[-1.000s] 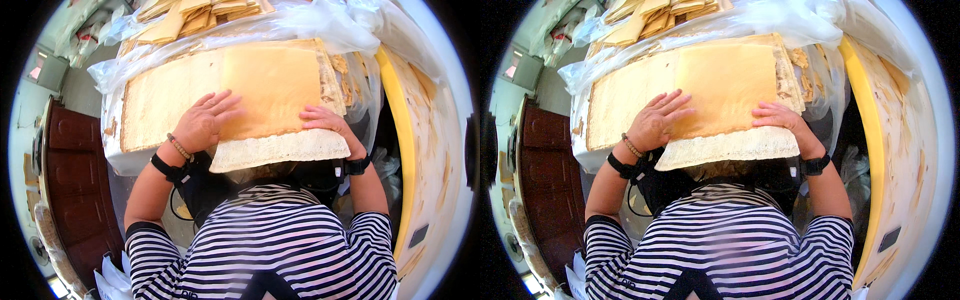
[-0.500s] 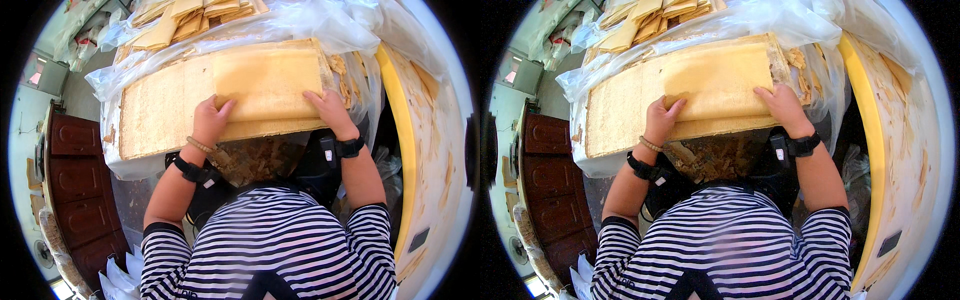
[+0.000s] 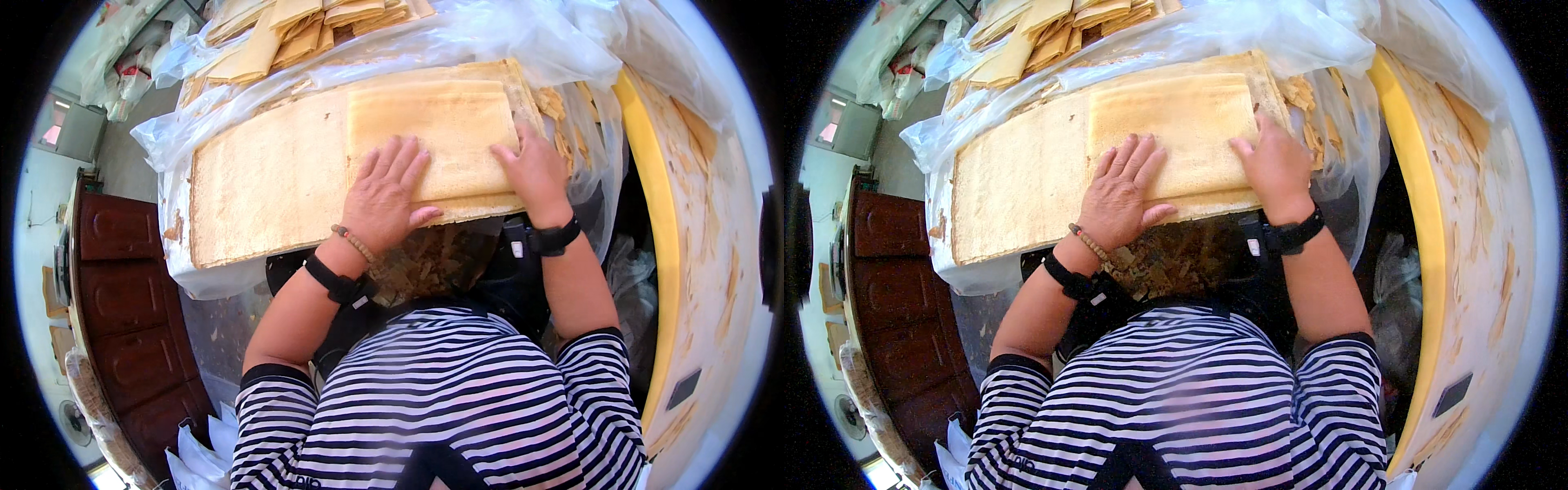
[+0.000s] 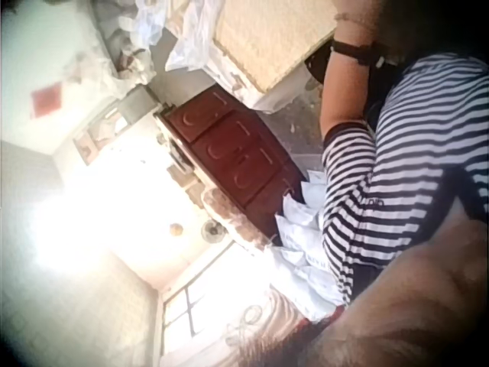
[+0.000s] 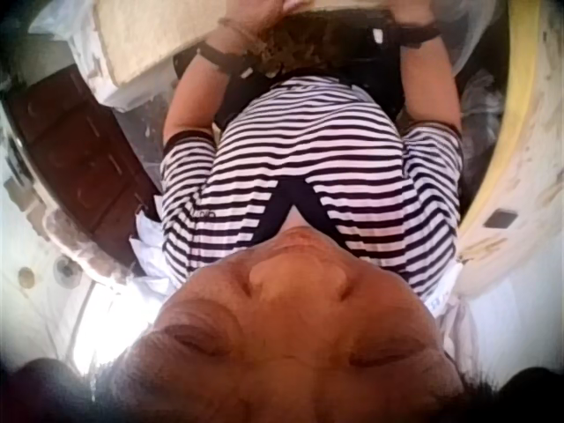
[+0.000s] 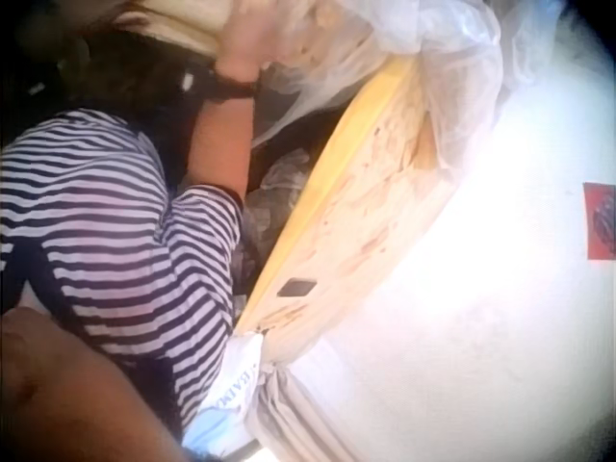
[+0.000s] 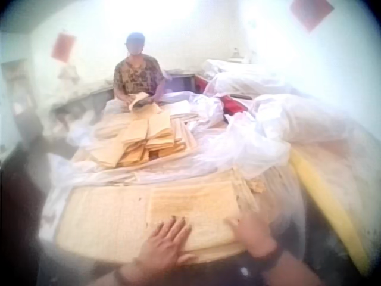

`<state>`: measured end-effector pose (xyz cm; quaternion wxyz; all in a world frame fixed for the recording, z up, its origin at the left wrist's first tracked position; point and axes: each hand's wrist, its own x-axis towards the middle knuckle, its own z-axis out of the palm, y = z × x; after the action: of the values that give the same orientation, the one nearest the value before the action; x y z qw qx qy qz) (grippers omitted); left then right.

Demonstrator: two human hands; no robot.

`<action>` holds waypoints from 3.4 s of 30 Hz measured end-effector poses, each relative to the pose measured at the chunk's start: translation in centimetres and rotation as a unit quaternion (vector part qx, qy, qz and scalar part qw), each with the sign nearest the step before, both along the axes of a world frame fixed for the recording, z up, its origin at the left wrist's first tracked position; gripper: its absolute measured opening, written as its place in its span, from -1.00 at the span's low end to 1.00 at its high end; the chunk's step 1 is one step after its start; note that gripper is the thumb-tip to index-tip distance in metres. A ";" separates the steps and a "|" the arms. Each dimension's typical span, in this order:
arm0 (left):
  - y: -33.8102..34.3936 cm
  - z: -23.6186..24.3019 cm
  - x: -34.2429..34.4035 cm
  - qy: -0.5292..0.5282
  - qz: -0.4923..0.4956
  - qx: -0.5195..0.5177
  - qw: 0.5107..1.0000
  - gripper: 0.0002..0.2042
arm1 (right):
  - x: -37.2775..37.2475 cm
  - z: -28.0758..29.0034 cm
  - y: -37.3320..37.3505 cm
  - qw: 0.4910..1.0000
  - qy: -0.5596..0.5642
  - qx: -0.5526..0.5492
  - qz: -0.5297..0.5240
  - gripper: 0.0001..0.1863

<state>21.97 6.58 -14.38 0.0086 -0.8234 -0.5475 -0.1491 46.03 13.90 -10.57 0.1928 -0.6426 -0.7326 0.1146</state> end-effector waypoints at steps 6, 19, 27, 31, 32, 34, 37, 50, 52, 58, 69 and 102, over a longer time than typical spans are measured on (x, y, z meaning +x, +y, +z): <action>0.8 1.3 0.0 -0.001 -0.016 -0.007 1.000 -0.32 | 0.3 -1.3 -2.0 0.946 -0.042 0.195 0.255 -0.30; -3.8 7.2 -7.3 -0.152 -0.153 -0.244 0.945 -0.65 | 6.0 -0.1 -2.4 0.900 0.281 -0.121 0.312 -0.84; -5.9 1.0 -8.2 -0.512 0.066 -0.304 0.801 -0.71 | 3.6 -0.1 -1.5 0.904 0.370 -0.162 0.141 -0.74; -5.4 0.9 -6.4 -0.554 0.148 -0.251 0.780 -0.70 | 2.2 -0.1 -0.1 0.912 0.364 -0.158 0.105 -0.71; -5.2 0.0 -6.3 -0.540 0.172 -0.215 0.795 -0.69 | 2.1 -0.5 0.5 0.912 0.362 -0.159 0.107 -0.71; -5.1 -0.5 -5.8 -0.525 0.196 -0.178 0.809 -0.68 | 1.6 -1.1 1.3 0.937 0.309 -0.095 0.133 -0.69; -5.0 -0.8 -5.2 -0.474 0.212 -0.098 0.849 -0.62 | 0.6 -1.1 1.6 0.935 0.315 -0.101 0.125 -0.66; -2.1 4.1 0.6 -0.032 0.017 0.068 0.997 -0.32 | 0.0 -1.3 3.0 0.949 0.256 -0.121 0.137 -0.61; -1.8 3.2 1.3 -0.059 -0.008 0.009 0.998 -0.25 | -0.1 -1.7 2.8 0.934 0.300 -0.141 0.136 -0.62; -2.7 0.9 2.0 -0.054 0.010 -0.004 0.998 -0.16 | 0.2 -1.9 2.5 0.969 0.181 -0.080 0.149 -0.61; -2.7 0.1 2.3 -0.026 0.025 -0.021 0.999 -0.10 | -4.1 -1.3 -1.0 0.950 0.002 0.210 0.231 -0.54; 1.9 8.8 -9.3 -0.197 0.133 -0.069 0.969 -0.75 | 1.2 -2.1 2.2 0.892 0.422 0.060 0.148 -0.47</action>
<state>12.64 8.43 -5.60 -0.1366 -0.6960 -0.6523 -0.2672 47.24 16.13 -12.63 0.5030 -0.4050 -0.6745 0.3578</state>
